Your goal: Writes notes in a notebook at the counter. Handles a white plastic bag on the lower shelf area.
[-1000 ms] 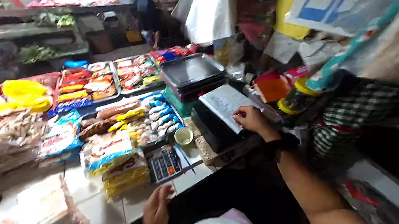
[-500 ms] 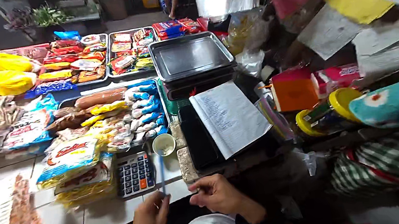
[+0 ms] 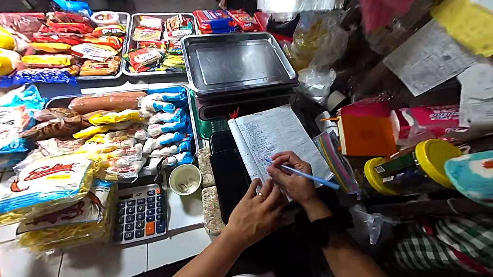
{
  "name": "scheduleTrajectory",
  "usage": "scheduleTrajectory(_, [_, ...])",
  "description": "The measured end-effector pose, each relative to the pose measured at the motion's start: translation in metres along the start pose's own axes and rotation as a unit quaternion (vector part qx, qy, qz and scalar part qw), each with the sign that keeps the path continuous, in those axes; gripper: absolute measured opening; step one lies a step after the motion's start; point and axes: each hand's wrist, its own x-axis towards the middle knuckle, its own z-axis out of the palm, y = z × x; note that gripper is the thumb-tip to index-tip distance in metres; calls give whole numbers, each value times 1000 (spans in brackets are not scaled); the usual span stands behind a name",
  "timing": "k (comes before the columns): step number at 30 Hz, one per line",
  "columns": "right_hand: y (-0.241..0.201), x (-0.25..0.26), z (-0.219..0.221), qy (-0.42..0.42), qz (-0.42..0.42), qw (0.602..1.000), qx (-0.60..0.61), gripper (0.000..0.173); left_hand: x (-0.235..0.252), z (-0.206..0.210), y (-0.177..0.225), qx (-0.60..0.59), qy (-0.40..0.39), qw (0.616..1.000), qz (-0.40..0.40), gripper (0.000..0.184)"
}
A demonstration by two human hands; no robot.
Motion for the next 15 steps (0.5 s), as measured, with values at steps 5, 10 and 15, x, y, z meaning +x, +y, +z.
scheduleTrajectory(5, [-6, -6, 0, 24, -31, 999, -32, 16, -5, 1, -1, 25, 5, 1000, 16, 29])
scheduleTrajectory(10, [2, -6, 5, 56, -78, 989, -110, 19, -5, 1, -2, 10, -1, 1000, 9, 30])
scheduleTrajectory(15, [6, -6, 7, 47, -92, 987, -121, 17, -6, 0, -2, 18, -9, 1000, 12, 30])
